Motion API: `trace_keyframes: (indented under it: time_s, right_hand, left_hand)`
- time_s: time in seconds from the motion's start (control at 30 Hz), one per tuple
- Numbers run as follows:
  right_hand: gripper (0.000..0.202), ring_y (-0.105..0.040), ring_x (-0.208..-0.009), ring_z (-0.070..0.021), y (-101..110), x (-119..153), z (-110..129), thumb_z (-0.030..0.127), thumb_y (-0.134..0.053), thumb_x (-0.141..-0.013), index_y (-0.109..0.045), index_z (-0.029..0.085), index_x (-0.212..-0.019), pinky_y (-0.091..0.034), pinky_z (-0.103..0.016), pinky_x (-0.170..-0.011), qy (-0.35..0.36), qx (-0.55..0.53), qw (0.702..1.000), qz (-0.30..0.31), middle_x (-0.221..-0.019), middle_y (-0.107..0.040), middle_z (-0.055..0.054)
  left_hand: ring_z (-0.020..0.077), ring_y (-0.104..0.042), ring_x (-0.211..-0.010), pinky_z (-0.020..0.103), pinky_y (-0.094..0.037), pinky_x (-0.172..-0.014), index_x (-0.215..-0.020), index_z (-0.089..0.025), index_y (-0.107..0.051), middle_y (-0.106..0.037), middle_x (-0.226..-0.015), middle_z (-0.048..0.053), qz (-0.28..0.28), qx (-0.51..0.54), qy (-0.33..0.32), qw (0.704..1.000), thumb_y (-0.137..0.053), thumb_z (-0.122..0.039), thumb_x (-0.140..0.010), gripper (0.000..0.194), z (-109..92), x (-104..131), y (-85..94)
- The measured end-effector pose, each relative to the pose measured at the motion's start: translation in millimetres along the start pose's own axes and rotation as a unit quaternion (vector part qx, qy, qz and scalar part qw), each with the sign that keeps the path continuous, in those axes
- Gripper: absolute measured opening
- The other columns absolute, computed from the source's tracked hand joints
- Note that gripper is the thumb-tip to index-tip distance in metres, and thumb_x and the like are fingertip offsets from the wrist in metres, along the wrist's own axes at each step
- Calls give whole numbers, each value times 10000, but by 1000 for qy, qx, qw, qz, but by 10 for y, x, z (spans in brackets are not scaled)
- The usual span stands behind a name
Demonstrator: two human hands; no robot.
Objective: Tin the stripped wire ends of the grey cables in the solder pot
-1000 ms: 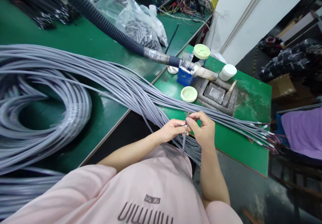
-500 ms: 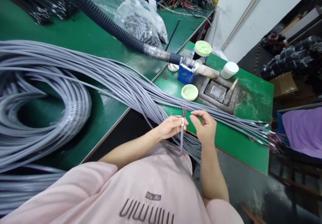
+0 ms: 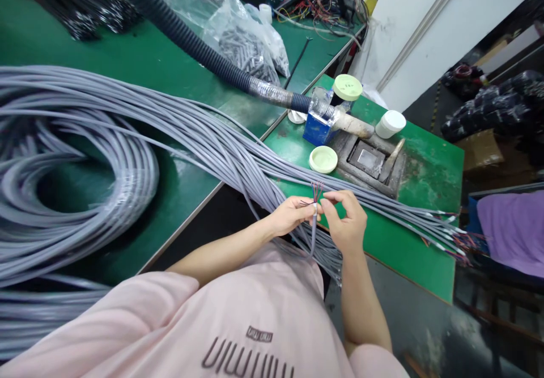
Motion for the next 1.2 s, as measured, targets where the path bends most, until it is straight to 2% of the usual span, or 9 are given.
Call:
trace_keyframes:
  time_s: [0.2, 0.53, 0.67, 0.8, 0.9, 1.0, 1.07, 1.13, 1.2]
  right_hand:
    - [60, -587, -663, -140, -57, -5, -156, 249, -705, -806, -658, 220, -830, -468, -293, -674, -109, -64, 991, 43, -730, -628, 22]
    - [88, -542, -519, -93, -101, -48, -148, 247, -719, -793, -643, 204, -774, -445, -242, -543, -151, -148, 975, 69, -668, -586, 42]
    - [137, -539, -532, -105, -129, -19, -245, 279, -747, -758, -636, 201, -763, -443, -240, -514, -194, -218, 954, 62, -661, -597, 31]
    - [224, -520, -541, -118, -227, 6, -386, 340, -769, -705, -603, 193, -730, -447, -247, -512, -241, -283, 927, 51, -602, -548, 31]
    - [221, -517, -546, -115, -287, 27, -465, 357, -730, -747, -593, 186, -721, -456, -252, -531, -249, -289, 923, 46, -612, -544, 24]
    - [117, -579, -665, -142, -194, 58, -460, 306, -664, -825, -654, 200, -872, -504, -295, -647, -177, -189, 966, 8, -736, -600, -3]
    - [212, -618, -814, -179, -89, 100, -377, 241, -634, -849, -659, 236, -1059, -523, -357, -773, -70, -71, 995, -12, -893, -639, -33]
    - [371, -611, -990, -223, -44, 178, -249, 172, -613, -849, -622, 283, -1203, -511, -421, -880, 67, 39, 997, 4, -1078, -634, -66]
    - [473, -562, -1140, -259, -81, 279, -143, 122, -595, -844, -593, 332, -1267, -494, -465, -942, 184, 117, 974, 57, -1252, -579, -82]
  left_hand:
    - [72, -552, -603, 219, -443, -643, -759, -89, -710, -656, -725, 41, 35, -57, -35, 997, -761, -486, -718, 403, -62, 16, -50]
    - [83, -555, -586, 219, -455, -614, -835, -90, -726, -664, -706, 44, 32, -60, -14, 998, -786, -507, -675, 450, -42, 27, -67]
    - [90, -574, -615, 218, -464, -626, -864, -96, -735, -678, -745, 58, 38, -52, -7, 998, -769, -521, -694, 459, -12, 30, -59]
    - [83, -583, -613, 215, -470, -633, -859, -99, -739, -673, -744, 54, 43, -26, -3, 999, -769, -502, -706, 432, 5, 37, -64]
    - [82, -585, -590, 213, -467, -609, -837, -88, -734, -669, -723, 55, 30, 3, 6, 1000, -801, -494, -666, 445, 7, 29, -49]
    - [85, -594, -581, 218, -472, -595, -850, -83, -726, -671, -723, 52, 10, 45, 15, 999, -831, -474, -629, 462, -22, 13, -14]
    - [88, -605, -584, 222, -487, -602, -857, -83, -719, -671, -721, 48, -7, 73, 18, 997, -839, -461, -623, 460, -58, 2, 19]
    - [91, -616, -591, 222, -504, -614, -868, -88, -713, -668, -719, 41, -18, 102, 14, 995, -837, -448, -634, 447, -103, -11, 46]
    - [83, -616, -591, 207, -506, -606, -875, -93, -706, -664, -724, 32, -18, 128, 4, 992, -829, -430, -655, 420, -145, -27, 55]
Point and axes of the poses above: each hand's wrist, its own x-axis away from the middle knuckle, its own y-axis out of the back of the hand, z = x × y, the point moved 5 cm from there along -x, towards the middle knuckle
